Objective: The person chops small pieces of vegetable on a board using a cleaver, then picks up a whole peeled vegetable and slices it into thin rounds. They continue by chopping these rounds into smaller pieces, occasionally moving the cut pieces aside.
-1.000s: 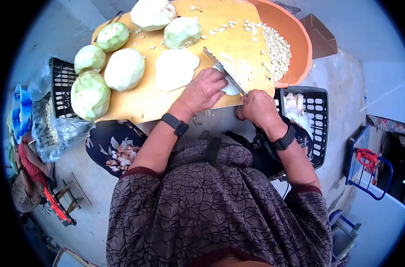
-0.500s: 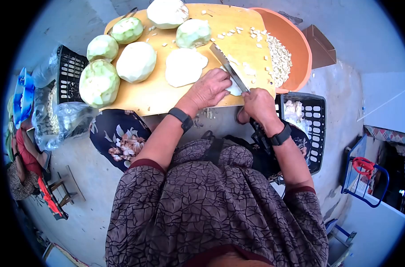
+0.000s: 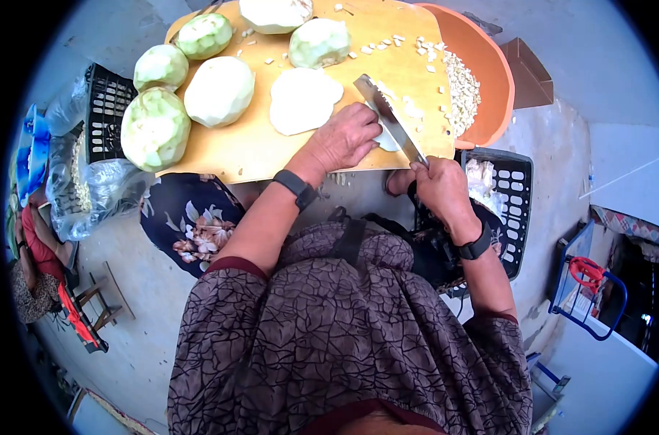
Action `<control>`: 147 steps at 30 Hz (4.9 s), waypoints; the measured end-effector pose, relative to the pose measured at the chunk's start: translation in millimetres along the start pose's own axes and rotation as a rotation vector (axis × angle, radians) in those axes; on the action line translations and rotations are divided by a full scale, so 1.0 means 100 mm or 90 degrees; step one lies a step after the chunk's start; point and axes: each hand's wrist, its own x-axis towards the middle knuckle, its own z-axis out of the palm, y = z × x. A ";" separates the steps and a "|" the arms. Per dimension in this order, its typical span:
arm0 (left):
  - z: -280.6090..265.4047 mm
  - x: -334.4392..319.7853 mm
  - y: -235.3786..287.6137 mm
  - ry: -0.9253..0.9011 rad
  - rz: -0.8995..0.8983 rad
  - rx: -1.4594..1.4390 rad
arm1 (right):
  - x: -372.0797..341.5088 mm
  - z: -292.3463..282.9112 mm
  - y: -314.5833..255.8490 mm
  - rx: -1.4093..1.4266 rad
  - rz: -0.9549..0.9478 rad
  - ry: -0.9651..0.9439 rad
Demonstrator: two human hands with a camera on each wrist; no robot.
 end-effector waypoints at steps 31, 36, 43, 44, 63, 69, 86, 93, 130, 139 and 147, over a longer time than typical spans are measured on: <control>-0.01 0.00 0.01 -0.005 -0.006 0.014 | 0.09 -0.01 -0.04 0.016 0.004 0.022; -0.02 0.01 0.02 -0.005 -0.004 0.015 | 0.02 -0.06 -0.08 -0.001 -0.022 0.007; -0.02 0.01 0.02 -0.007 -0.005 0.027 | -0.02 -0.09 -0.12 -0.009 -0.006 -0.020; -0.01 0.01 0.02 -0.005 -0.004 0.024 | -0.01 -0.10 -0.13 -0.010 -0.004 -0.023; -0.01 -0.01 0.01 0.001 -0.017 -0.009 | 0.19 0.17 -0.09 0.001 0.023 0.007; 0.00 -0.02 -0.01 0.020 0.010 0.033 | 0.09 0.07 -0.15 0.015 0.019 0.012; -0.01 0.00 0.01 0.025 -0.017 0.044 | 0.07 0.00 -0.16 -0.005 -0.001 -0.070; -0.01 0.00 0.02 0.025 -0.026 0.021 | 0.18 0.18 -0.16 -0.017 -0.009 -0.059; 0.01 -0.03 0.02 0.059 -0.007 0.070 | 0.16 0.11 -0.23 0.085 0.006 -0.078; 0.03 -0.05 0.03 0.066 -0.003 0.071 | 0.23 0.19 -0.34 0.094 0.027 -0.064; -0.17 -0.29 0.20 -0.052 0.028 0.145 | 0.24 0.27 -0.35 0.095 0.040 -0.010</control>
